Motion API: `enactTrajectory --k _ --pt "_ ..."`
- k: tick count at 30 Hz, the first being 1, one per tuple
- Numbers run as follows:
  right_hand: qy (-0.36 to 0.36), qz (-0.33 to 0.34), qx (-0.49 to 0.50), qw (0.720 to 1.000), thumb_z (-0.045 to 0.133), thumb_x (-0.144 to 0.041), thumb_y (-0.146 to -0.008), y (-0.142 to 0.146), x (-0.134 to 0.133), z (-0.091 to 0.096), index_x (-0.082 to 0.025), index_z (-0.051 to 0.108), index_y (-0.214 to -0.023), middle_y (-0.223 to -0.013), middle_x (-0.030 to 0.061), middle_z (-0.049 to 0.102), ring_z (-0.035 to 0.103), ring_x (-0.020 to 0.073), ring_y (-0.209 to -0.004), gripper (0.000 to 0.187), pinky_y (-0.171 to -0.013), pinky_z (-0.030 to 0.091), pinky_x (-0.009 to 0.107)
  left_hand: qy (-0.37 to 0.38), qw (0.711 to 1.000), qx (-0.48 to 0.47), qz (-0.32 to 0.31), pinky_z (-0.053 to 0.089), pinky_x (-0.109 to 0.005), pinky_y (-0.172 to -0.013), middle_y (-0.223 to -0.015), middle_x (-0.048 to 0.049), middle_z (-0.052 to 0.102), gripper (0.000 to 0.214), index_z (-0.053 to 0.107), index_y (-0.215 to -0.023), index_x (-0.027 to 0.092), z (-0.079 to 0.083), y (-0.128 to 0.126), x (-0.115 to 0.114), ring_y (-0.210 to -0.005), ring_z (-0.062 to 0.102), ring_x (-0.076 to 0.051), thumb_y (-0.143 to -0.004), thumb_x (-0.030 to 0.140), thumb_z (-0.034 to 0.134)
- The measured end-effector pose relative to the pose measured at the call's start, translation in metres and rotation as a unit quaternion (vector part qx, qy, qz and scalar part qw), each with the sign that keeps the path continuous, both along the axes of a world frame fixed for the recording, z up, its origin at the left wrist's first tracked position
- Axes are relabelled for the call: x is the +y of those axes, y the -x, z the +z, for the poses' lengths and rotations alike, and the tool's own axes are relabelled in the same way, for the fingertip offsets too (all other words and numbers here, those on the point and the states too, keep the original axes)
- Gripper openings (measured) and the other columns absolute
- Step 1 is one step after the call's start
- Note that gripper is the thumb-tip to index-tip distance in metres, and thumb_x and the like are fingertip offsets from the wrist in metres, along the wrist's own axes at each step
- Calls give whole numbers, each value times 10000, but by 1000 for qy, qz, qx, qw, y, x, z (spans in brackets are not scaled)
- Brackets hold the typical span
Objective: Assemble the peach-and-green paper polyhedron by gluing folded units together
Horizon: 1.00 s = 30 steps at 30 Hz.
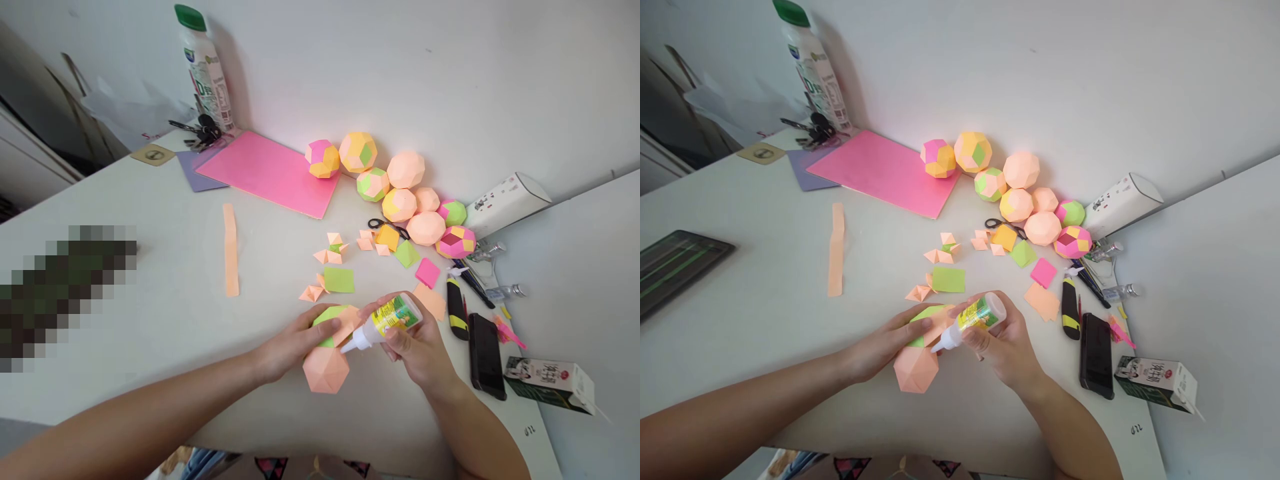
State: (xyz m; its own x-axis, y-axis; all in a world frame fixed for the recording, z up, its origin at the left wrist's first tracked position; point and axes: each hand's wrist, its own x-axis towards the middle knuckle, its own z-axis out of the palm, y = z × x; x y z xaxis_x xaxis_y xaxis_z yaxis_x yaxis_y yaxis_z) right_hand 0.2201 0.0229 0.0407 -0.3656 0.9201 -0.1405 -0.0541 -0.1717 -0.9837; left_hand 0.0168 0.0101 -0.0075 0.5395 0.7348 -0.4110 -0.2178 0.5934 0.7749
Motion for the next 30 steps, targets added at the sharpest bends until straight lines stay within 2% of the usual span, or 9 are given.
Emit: enactTrajectory --k 10,18,30 --pt "1 -13 -3 1000 688 -430 -806 -1 0 -2 -212 571 -969 -960 78 708 341 30 -375 296 -343 295 213 8 1000 -2 -7 459 -332 -782 -1120 -88 658 547 514 -1262 204 4 0 1 -991 602 -268 -834 542 555" --pt "9 -17 -8 1000 683 -411 -816 -2 0 -3 -202 564 -933 -903 64 705 321 19 -357 267 -332 245 199 15 1000 1 -4 455 -329 -812 -1074 -68 660 500 542 -1205 215 2 0 0 -992 599 -255 -826 540 573" --pt "14 -21 -6 1000 679 -383 -829 0 0 -1 -195 555 -893 -842 38 689 304 3 -366 234 -338 210 178 12 1000 -2 -11 450 -358 -856 -1127 -70 653 510 540 -1211 222 2 0 1 -1062 587 -282 -821 549 572"
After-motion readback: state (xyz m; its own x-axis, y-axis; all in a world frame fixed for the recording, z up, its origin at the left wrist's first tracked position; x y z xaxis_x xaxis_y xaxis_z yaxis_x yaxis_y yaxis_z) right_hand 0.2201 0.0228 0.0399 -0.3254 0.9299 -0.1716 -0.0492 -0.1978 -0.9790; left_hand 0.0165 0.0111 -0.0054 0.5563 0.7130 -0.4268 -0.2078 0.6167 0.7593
